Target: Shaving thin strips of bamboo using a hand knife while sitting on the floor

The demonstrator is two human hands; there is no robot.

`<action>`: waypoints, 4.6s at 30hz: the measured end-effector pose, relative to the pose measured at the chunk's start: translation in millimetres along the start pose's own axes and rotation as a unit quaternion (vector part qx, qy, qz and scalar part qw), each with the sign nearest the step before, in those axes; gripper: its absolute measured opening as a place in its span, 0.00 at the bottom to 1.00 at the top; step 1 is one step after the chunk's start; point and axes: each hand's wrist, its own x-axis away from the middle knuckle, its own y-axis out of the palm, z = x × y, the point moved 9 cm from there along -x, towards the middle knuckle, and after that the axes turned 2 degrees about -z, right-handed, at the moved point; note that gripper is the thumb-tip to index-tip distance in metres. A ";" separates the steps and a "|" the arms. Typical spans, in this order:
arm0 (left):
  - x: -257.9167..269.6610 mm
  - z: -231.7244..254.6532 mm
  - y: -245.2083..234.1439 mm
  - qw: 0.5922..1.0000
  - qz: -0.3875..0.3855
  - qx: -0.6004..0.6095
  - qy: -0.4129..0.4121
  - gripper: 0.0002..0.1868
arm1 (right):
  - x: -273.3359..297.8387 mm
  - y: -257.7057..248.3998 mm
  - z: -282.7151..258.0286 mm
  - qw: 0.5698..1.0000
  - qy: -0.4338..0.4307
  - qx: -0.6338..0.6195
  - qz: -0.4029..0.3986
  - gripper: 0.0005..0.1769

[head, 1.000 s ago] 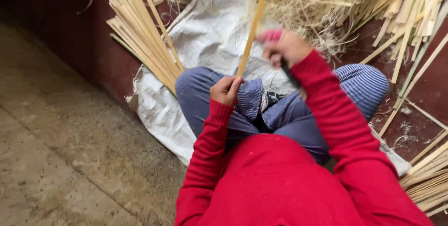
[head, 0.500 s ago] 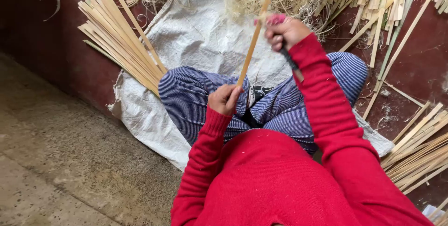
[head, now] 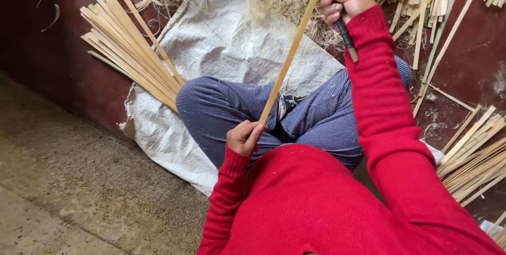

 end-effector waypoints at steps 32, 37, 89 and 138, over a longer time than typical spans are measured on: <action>-207.8 9.9 43.7 0.995 0.006 -0.006 0.104 0.39 | 53.8 56.5 83.3 0.958 0.020 0.120 -0.259 0.63; -282.5 -23.5 30.2 0.989 0.060 -0.085 0.101 0.03 | 35.2 37.0 92.5 0.936 0.041 0.061 -0.344 0.62; -62.3 -10.5 21.4 0.969 0.032 -0.231 0.075 0.09 | 22.4 1.2 65.8 0.980 -0.011 0.146 -0.132 0.15; -112.7 -99.4 58.0 0.979 -0.025 -0.175 -0.098 0.18 | 0.5 21.6 160.6 0.975 0.039 0.156 -0.155 0.15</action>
